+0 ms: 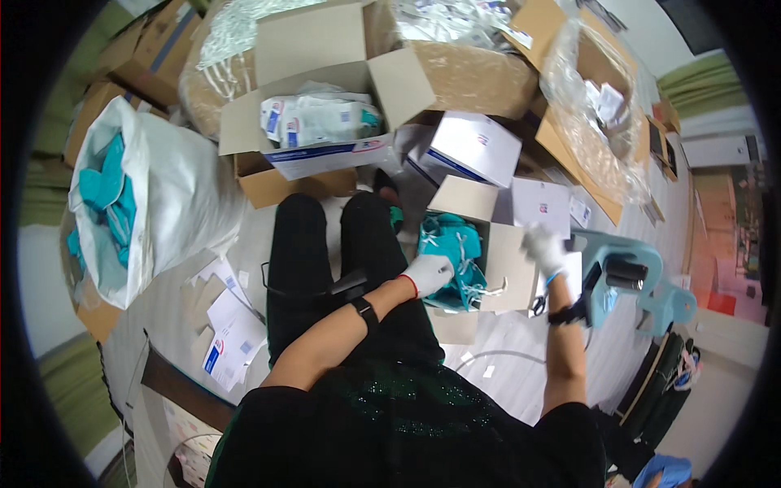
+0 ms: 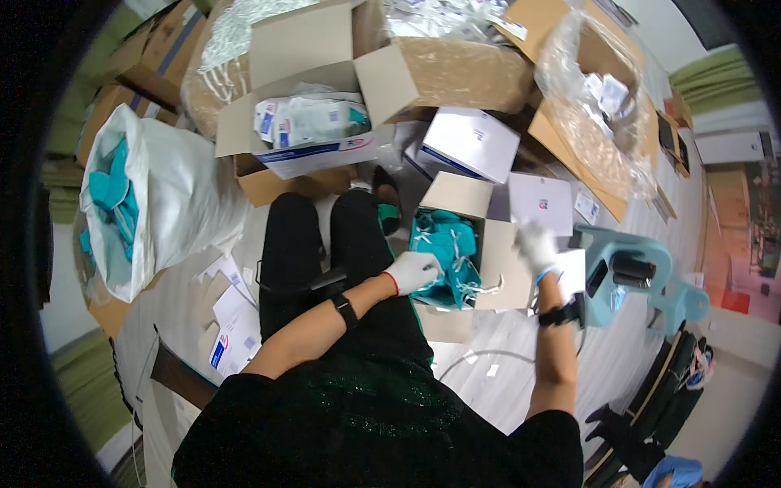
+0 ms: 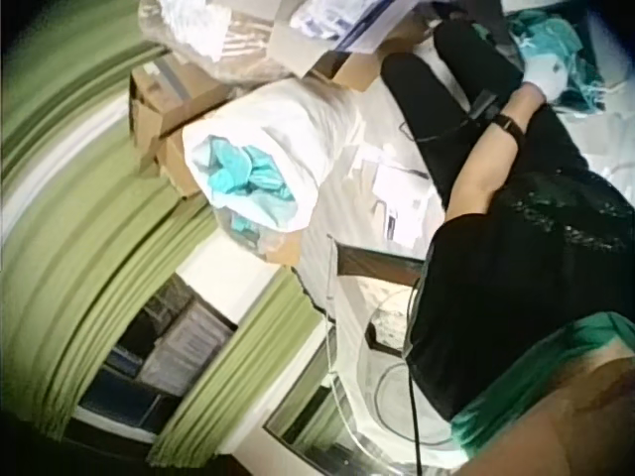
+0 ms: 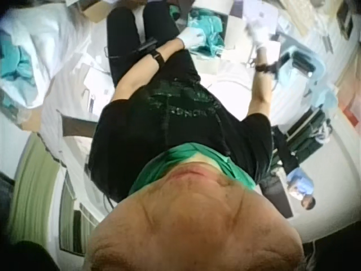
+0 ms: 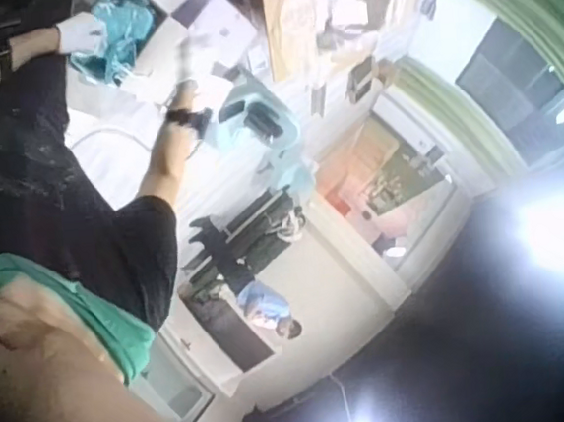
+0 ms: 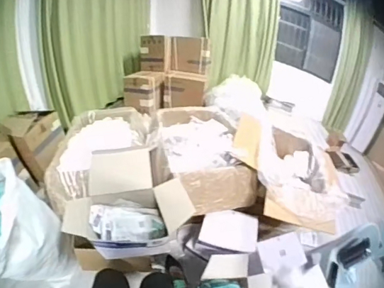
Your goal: Packing medical masks and supplies into cardboard boxes.
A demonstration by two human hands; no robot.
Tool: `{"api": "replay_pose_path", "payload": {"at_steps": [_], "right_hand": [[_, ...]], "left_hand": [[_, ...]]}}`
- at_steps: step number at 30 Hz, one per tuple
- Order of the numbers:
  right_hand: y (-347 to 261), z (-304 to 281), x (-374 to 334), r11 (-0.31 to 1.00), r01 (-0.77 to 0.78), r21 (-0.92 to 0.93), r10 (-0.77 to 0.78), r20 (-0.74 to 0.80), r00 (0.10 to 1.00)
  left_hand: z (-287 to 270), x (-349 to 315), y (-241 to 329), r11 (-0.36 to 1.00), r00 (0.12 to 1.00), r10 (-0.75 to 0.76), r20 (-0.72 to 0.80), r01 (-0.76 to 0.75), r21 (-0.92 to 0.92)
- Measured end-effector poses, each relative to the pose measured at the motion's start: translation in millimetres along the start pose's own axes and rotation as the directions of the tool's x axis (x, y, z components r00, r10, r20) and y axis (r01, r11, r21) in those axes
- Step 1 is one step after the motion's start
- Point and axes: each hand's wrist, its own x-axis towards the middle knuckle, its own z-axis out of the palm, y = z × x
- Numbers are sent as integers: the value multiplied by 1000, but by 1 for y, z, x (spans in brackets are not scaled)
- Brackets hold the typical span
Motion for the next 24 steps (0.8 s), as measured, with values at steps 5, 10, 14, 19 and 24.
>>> {"api": "replay_pose_path", "payload": {"at_steps": [5, 10, 14, 19, 24], "right_hand": [[-116, 112, -84, 858, -384, 341, 198, 469, 860], [-114, 138, -92, 861, -138, 489, 156, 4, 988], [-180, 108, -92, 887, -198, 416, 157, 132, 979], [-184, 114, -105, 957, -175, 232, 145, 138, 980], [-193, 117, -111, 947, -223, 233, 187, 166, 968]], "left_hand": [[-144, -32, 10, 990, 829, 2, -559, -82, -118], [-309, -19, -11, 930, 677, 122, -726, 177, 322], [-372, 2, -55, 587, 812, 134, -568, 397, 706], [-399, 19, -81, 398, 821, -399, -408, 556, 729], [-407, 16, -91, 494, 811, -407, -421, 583, 645]]}}
